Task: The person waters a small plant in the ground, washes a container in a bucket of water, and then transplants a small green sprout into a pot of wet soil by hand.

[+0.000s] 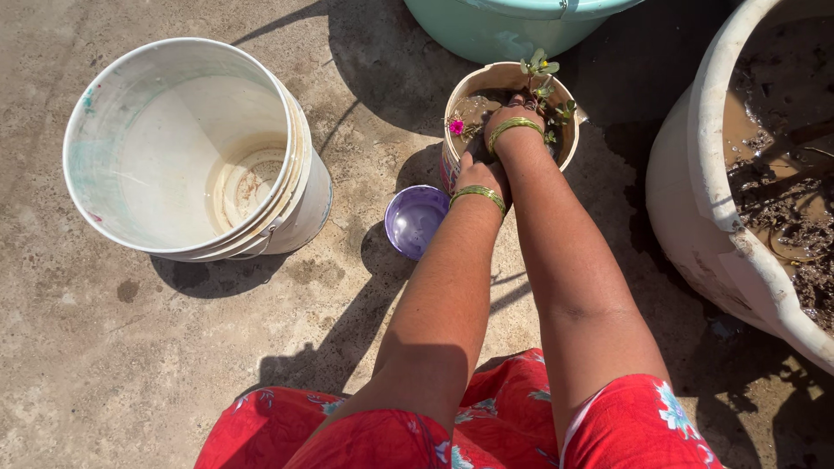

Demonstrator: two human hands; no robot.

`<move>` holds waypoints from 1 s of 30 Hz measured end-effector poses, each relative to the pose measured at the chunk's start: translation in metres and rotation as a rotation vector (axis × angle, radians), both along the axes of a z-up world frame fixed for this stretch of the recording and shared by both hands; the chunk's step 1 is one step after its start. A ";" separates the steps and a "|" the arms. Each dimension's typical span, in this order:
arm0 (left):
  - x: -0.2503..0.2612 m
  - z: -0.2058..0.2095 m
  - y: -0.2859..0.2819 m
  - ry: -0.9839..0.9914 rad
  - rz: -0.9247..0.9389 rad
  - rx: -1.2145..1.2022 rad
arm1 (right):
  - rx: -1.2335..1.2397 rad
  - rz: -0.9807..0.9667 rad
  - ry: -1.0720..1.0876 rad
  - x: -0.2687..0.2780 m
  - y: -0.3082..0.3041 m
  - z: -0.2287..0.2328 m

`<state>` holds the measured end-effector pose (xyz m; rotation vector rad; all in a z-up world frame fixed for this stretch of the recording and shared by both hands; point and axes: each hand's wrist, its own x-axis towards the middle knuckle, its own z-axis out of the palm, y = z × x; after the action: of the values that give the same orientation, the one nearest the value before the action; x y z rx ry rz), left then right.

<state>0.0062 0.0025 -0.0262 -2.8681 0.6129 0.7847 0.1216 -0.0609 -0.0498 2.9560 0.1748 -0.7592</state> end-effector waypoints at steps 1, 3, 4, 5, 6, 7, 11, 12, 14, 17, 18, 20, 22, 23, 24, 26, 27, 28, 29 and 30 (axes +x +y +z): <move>-0.001 0.001 -0.001 0.000 -0.006 0.000 | 0.000 -0.046 0.041 -0.001 0.004 0.006; -0.001 0.006 -0.001 -0.100 0.165 -0.226 | -0.002 -0.094 0.079 -0.005 0.002 0.027; -0.003 0.008 -0.001 -0.100 0.166 -0.226 | -0.004 -0.087 0.095 -0.008 0.000 0.038; -0.004 0.011 -0.001 -0.057 0.170 -0.211 | -0.007 -0.081 0.110 -0.011 -0.002 0.048; -0.005 0.015 0.000 -0.016 0.177 -0.196 | -0.010 -0.072 0.125 -0.012 -0.003 0.057; -0.005 0.019 0.001 -0.017 0.179 -0.196 | -0.012 -0.063 0.140 -0.013 -0.005 0.063; -0.010 0.030 0.001 -0.032 0.164 -0.187 | 0.161 0.019 0.144 -0.022 -0.034 0.058; -0.010 0.033 0.000 -0.015 0.184 -0.194 | 0.155 0.018 0.145 -0.023 -0.041 0.053; -0.011 0.037 -0.001 0.010 0.183 -0.172 | 0.077 0.148 0.006 -0.030 -0.045 0.040; -0.024 0.028 -0.002 -0.076 0.172 -0.136 | 0.108 0.020 0.098 -0.039 -0.054 0.046; -0.027 0.023 -0.002 -0.196 0.163 -0.124 | 0.108 0.023 0.092 -0.043 -0.054 0.051; -0.046 0.007 0.001 -0.393 0.218 -0.213 | 0.094 0.081 0.118 -0.051 -0.052 0.060; -0.055 -0.008 0.008 -0.587 0.271 -0.295 | 0.071 0.165 0.124 -0.058 -0.047 0.065; -0.058 -0.014 0.017 -0.691 0.256 -0.310 | 0.050 0.239 0.136 -0.063 -0.044 0.068; -0.064 -0.021 0.026 -0.788 0.241 -0.326 | 0.053 0.240 0.142 -0.069 -0.041 0.068; -0.068 -0.027 0.045 -0.763 0.172 -0.310 | 0.210 0.211 0.117 -0.072 -0.028 0.070; -0.066 -0.027 0.051 -0.743 0.102 -0.297 | 0.210 0.209 0.109 -0.073 -0.020 0.069; -0.064 -0.027 0.055 -0.748 0.100 -0.295 | 0.287 0.302 -0.001 -0.075 -0.009 0.064; -0.061 -0.026 0.059 -0.642 0.078 -0.285 | 0.364 0.396 -0.112 -0.075 -0.003 0.058; -0.061 -0.025 0.062 -0.530 0.058 -0.275 | 0.367 0.396 -0.112 -0.074 -0.002 0.052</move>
<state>-0.0548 0.0641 -0.0516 -3.1483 0.5992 -0.0820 0.0474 -0.0625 0.0018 3.1185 0.9505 -0.5534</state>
